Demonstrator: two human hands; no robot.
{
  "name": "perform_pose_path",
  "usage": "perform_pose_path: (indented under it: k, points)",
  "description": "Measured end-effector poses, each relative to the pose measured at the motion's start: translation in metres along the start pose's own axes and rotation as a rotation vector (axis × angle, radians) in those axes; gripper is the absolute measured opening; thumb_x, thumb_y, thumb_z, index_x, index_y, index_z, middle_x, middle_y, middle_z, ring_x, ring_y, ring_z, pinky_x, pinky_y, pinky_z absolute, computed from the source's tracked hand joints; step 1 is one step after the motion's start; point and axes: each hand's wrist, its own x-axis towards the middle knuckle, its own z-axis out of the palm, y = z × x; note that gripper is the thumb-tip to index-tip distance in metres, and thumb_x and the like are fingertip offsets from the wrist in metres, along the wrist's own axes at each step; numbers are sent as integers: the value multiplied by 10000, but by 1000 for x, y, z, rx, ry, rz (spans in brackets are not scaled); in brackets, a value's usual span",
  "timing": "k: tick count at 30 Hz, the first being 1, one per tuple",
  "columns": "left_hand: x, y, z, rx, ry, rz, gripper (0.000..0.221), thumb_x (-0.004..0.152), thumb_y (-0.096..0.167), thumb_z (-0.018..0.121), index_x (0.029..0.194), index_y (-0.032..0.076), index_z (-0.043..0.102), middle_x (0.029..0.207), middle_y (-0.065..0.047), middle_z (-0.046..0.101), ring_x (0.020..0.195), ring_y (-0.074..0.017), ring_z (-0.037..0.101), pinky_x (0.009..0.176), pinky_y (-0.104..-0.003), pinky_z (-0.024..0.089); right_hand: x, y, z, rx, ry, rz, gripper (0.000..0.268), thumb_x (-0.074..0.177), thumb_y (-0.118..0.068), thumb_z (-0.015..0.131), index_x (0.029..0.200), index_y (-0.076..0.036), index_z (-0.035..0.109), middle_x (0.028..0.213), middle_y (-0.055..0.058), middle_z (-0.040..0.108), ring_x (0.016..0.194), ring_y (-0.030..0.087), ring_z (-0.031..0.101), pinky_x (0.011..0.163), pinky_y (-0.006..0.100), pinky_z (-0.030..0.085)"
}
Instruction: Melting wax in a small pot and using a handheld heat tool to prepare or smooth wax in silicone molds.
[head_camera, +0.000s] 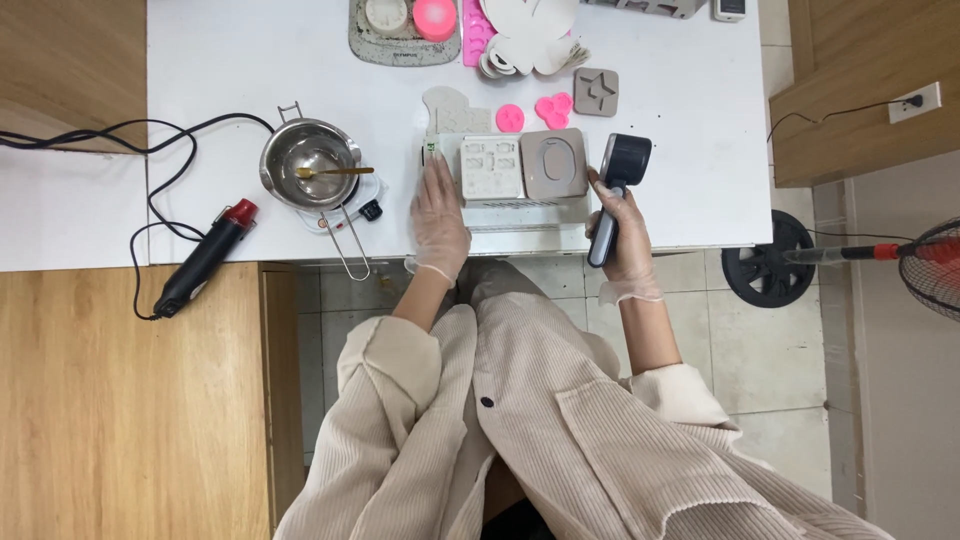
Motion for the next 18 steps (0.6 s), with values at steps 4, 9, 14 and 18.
perform_pose_path:
  k: [4,9,14,18]
  points:
    - [-4,11,-12,-277,-137,-28,1378,687,304,911,1566,21,-112,1680,-160,67,1549,-307,220,1218,-470,275,7,13,-10,16,-3,23,468,991,-290,631,1367,-16,579,1075,15,588,689,85,576,605,246,515]
    - [0,15,-13,-487,-68,64,1416,684,339,938,1561,54,-136,1684,-131,30,1545,-307,152,1222,-526,185,1,0,1,35,12,35,487,968,-269,625,1371,-1,576,1036,-11,583,684,72,554,598,252,516]
    - [-1,13,-13,-491,-120,60,1378,705,333,916,1594,113,-114,1701,-95,47,1550,-278,165,1251,-498,185,-4,-1,3,28,36,49,488,954,-269,630,1362,-7,575,1037,-2,612,673,70,550,598,246,512]
    - [-4,13,-14,-474,-87,81,1347,717,325,910,1599,105,-84,1695,-101,81,1554,-278,180,1230,-500,215,-4,2,-1,16,44,55,493,964,-276,638,1370,-1,586,994,14,590,681,76,560,607,250,518]
